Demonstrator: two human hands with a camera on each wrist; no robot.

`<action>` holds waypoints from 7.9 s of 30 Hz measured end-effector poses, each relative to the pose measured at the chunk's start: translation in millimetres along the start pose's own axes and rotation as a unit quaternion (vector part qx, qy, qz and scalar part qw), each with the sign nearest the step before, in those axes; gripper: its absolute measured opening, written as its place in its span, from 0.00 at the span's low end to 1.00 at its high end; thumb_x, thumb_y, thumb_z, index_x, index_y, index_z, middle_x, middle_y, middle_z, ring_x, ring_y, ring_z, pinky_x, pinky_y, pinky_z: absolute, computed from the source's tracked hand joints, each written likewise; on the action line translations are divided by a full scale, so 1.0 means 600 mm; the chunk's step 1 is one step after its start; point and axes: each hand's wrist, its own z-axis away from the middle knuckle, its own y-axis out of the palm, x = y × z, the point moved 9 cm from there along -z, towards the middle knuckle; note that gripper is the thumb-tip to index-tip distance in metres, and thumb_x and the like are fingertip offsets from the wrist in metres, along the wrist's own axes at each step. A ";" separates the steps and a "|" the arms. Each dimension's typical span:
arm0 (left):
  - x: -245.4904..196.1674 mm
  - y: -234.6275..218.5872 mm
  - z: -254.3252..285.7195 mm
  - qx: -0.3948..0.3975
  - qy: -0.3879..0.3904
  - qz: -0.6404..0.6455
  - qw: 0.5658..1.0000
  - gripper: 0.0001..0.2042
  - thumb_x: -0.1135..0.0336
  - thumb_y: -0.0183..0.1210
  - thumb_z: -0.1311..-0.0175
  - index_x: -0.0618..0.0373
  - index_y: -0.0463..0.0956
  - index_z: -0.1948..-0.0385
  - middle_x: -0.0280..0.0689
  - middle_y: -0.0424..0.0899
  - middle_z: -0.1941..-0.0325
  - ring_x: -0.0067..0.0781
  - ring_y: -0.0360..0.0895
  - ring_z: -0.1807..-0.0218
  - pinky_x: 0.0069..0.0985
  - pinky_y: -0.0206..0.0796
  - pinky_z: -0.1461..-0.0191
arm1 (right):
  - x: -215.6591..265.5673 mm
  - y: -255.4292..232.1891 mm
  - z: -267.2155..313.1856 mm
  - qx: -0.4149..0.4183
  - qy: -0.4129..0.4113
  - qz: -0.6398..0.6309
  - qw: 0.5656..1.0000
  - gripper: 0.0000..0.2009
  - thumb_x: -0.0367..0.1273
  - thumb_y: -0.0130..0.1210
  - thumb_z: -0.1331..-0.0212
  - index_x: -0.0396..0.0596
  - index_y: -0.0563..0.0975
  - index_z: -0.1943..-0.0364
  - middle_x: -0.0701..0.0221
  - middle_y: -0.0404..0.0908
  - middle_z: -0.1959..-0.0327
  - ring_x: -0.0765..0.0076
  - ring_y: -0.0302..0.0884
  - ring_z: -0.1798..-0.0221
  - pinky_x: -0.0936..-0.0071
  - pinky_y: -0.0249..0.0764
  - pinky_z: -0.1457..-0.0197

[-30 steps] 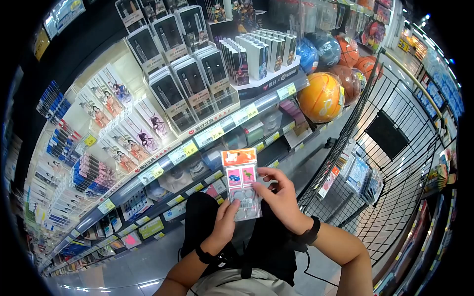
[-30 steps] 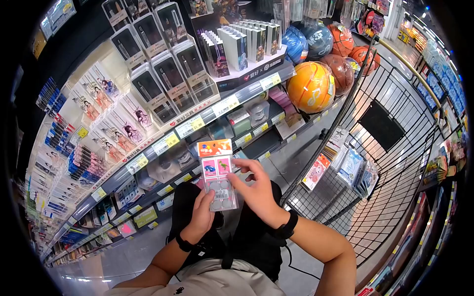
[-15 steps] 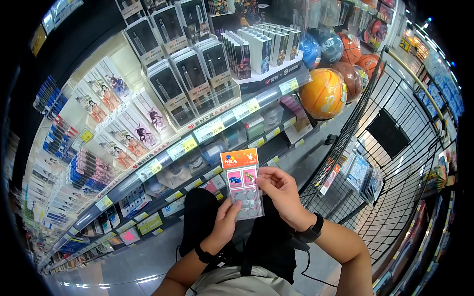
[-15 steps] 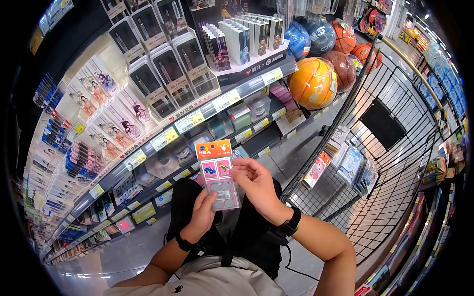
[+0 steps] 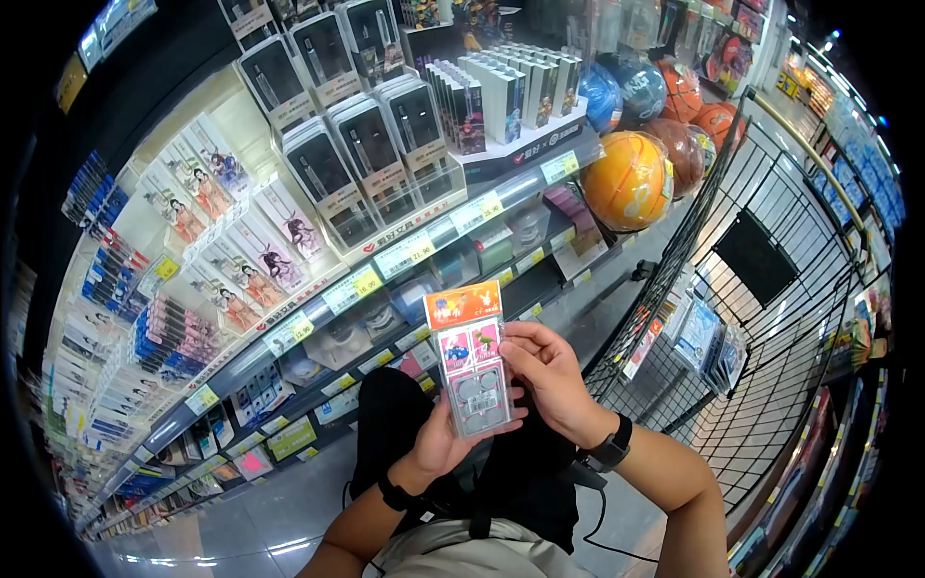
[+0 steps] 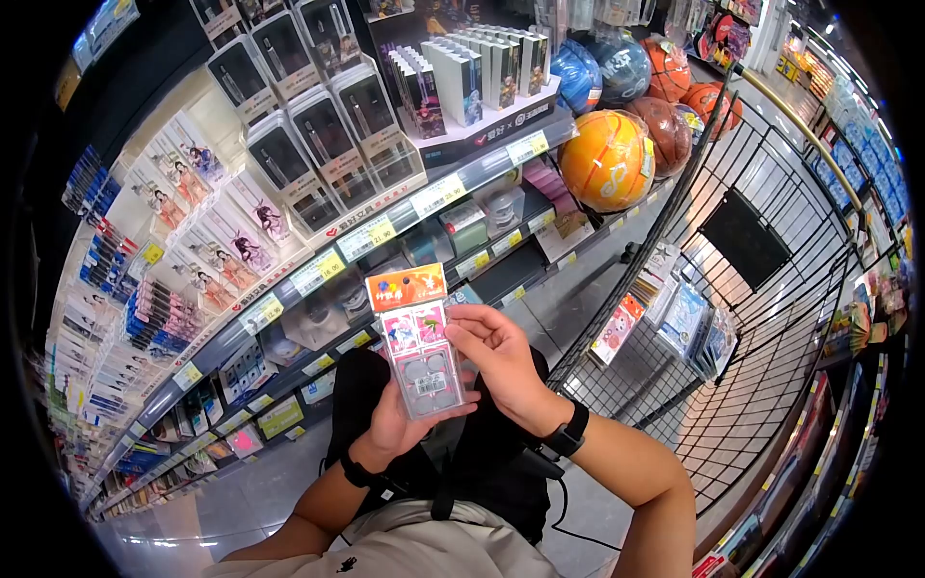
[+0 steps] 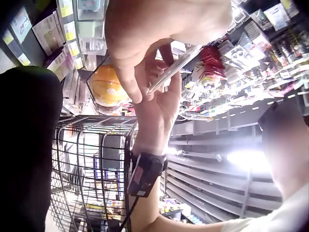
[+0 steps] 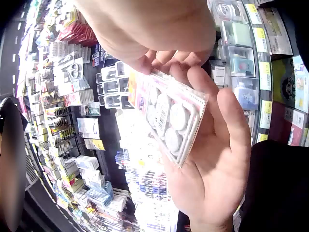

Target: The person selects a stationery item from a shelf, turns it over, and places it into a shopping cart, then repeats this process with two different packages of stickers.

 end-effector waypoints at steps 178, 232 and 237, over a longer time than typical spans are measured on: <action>-0.196 0.190 -0.105 0.054 0.173 -0.312 0.933 0.19 0.79 0.56 0.34 0.66 0.66 0.41 0.40 0.72 0.42 0.24 0.73 0.45 0.22 0.71 0.45 | 0.202 0.032 0.050 -0.077 -0.105 -0.045 0.991 0.18 0.43 0.46 0.28 0.42 0.76 0.50 0.71 0.81 0.55 0.79 0.77 0.55 0.79 0.72 0.50; 0.184 0.200 -0.222 0.034 -0.093 -0.063 0.993 0.25 0.58 0.36 0.30 0.66 0.66 0.39 0.46 0.77 0.40 0.41 0.75 0.39 0.38 0.64 0.33 | 0.179 -0.265 0.246 -0.318 -0.231 0.160 0.906 0.15 0.24 0.64 0.43 0.41 0.76 0.52 0.77 0.75 0.61 0.89 0.68 0.62 0.88 0.69 0.57; 0.176 0.210 -0.220 0.066 -0.070 -0.050 0.994 0.25 0.58 0.35 0.31 0.66 0.66 0.39 0.46 0.76 0.40 0.42 0.75 0.39 0.38 0.64 0.33 | 0.166 -0.268 0.239 -0.295 -0.210 0.094 0.927 0.16 0.24 0.64 0.43 0.42 0.75 0.51 0.78 0.74 0.61 0.89 0.69 0.62 0.88 0.69 0.59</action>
